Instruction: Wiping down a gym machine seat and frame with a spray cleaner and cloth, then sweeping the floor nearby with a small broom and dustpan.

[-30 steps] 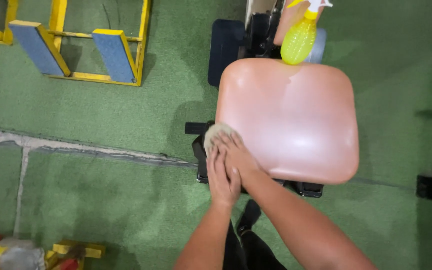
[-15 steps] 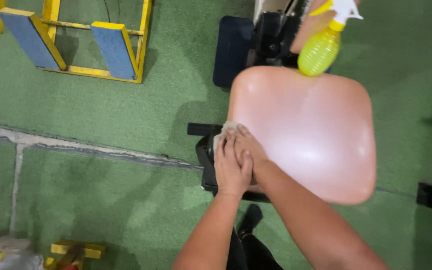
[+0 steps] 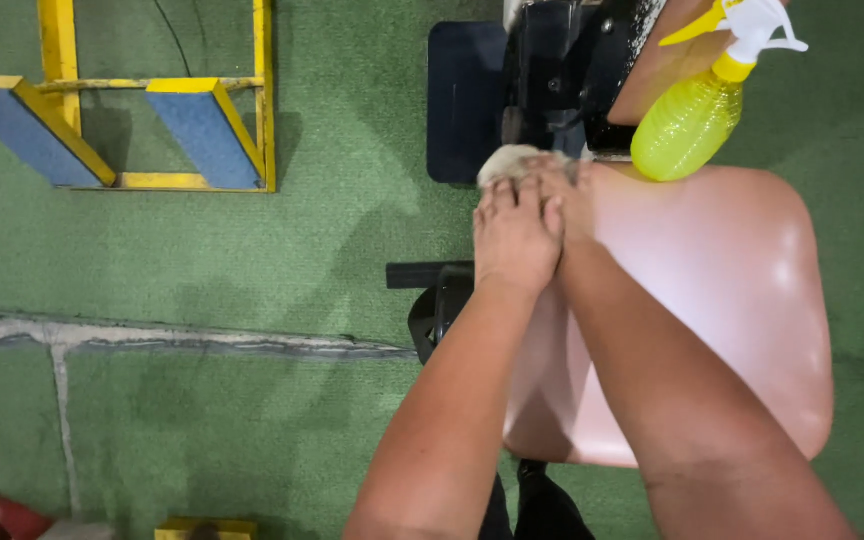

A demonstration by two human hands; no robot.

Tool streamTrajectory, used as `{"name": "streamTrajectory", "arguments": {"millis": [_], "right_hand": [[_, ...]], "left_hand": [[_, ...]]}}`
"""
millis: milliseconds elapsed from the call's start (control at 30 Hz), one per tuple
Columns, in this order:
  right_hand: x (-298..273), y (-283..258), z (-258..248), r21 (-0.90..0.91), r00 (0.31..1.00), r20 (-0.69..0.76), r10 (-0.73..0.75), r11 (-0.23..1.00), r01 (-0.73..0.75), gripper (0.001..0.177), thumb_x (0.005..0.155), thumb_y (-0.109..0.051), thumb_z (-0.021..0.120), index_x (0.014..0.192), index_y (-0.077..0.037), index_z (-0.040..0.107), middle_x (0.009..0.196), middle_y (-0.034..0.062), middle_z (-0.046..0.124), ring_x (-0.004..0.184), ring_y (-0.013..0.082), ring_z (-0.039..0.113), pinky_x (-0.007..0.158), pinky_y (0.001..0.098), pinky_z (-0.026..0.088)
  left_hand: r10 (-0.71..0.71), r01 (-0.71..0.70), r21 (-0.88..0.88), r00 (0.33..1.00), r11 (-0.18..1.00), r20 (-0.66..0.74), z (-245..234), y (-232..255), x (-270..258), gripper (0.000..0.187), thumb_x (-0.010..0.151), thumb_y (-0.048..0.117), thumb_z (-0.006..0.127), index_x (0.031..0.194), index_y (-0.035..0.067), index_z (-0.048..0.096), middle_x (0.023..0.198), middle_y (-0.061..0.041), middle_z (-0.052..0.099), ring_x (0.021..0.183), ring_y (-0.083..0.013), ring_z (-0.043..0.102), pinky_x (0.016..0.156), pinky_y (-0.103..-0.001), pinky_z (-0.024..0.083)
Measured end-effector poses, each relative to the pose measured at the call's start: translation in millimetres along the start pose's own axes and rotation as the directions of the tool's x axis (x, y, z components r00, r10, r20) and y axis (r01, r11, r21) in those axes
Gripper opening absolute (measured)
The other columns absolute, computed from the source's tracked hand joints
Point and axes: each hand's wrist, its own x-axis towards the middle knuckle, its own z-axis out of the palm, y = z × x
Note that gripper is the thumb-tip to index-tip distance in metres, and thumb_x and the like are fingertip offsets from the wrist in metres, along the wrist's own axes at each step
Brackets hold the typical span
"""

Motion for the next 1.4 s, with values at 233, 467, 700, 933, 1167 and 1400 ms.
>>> {"name": "streamTrajectory", "arguments": {"millis": [233, 467, 700, 933, 1167, 1400], "right_hand": [[-51.9, 32.7, -27.9, 0.02, 0.994, -0.023, 0.109, 0.994, -0.108, 0.053, 0.105, -0.016, 0.04, 0.158, -0.024, 0.042, 0.172, 0.0063, 0.025, 0.158, 0.027, 0.023, 0.126, 0.0546, 0.022], [-155.5, 49.8, -40.6, -0.123, 0.973, 0.049, 0.226, 0.968, -0.219, 0.065, 0.102, -0.017, 0.036, 0.165, -0.021, 0.022, 0.176, 0.0052, 0.007, 0.161, 0.0254, 0.011, 0.128, 0.0486, 0.015], [-261.4, 96.6, -14.7, 0.073, 0.935, -0.016, 0.353, 0.933, -0.351, 0.068, 0.1, -0.02, 0.039, 0.165, -0.02, 0.021, 0.177, 0.0032, 0.0, 0.162, 0.024, 0.005, 0.127, 0.0503, 0.014], [-339.9, 110.3, 17.5, 0.139, 0.905, -0.107, 0.411, 0.908, -0.395, 0.065, 0.1, -0.028, 0.036, 0.165, -0.027, 0.026, 0.174, 0.0089, 0.013, 0.161, 0.0309, 0.01, 0.127, 0.0522, 0.014], [-304.7, 80.5, 2.4, 0.274, 0.923, -0.131, 0.362, 0.908, -0.318, 0.058, 0.103, -0.029, 0.037, 0.161, -0.026, 0.038, 0.17, 0.0186, 0.026, 0.158, 0.0411, 0.017, 0.125, 0.0564, 0.016], [-172.0, 19.3, 2.7, 0.194, 0.967, -0.09, 0.239, 0.956, -0.219, 0.061, 0.105, -0.027, 0.034, 0.165, -0.032, 0.025, 0.173, 0.0081, 0.019, 0.16, 0.0332, 0.012, 0.126, 0.0573, 0.013]], "left_hand": [[0.183, -0.19, -0.106, 0.981, 0.976, -0.07, 0.1, 42.0, -28.2, 0.062, 0.096, 0.046, 0.048, 0.142, 0.004, 0.053, 0.155, -0.028, 0.044, 0.147, -0.0495, 0.042, 0.116, -0.056, 0.042], [0.32, -0.31, -0.079, 0.927, 0.947, 0.198, 18.9, 98.5, -84.3, 0.072, 0.08, 0.055, 0.055, 0.127, 0.0, 0.057, 0.159, -0.029, 0.039, 0.156, -0.0451, 0.027, 0.127, -0.056, 0.023], [0.386, -0.392, -0.05, 0.862, 0.919, 0.328, 64.9, 163.3, -161.2, 0.086, 0.081, 0.063, 0.042, 0.141, 0.002, 0.047, 0.162, -0.024, 0.036, 0.158, -0.0413, 0.023, 0.128, -0.052, 0.02], [0.51, -0.493, -0.142, 0.851, 0.858, 0.125, 109.2, 186.7, -255.0, 0.083, 0.081, 0.052, 0.048, 0.147, 0.004, 0.052, 0.155, -0.025, 0.048, 0.153, -0.0433, 0.036, 0.124, -0.057, 0.027], [0.482, -0.486, -0.007, 0.863, 0.874, 0.151, 54.2, 136.3, -217.6, 0.076, 0.084, 0.06, 0.051, 0.14, 0.009, 0.061, 0.156, -0.021, 0.051, 0.148, -0.0397, 0.043, 0.12, -0.06, 0.029], [0.25, -0.256, 0.007, 0.946, 0.967, 0.206, -10.0, 70.2, -135.2, 0.082, 0.087, 0.053, 0.047, 0.152, 0.004, 0.047, 0.164, -0.02, 0.039, 0.156, -0.0371, 0.03, 0.127, -0.056, 0.02]]}}
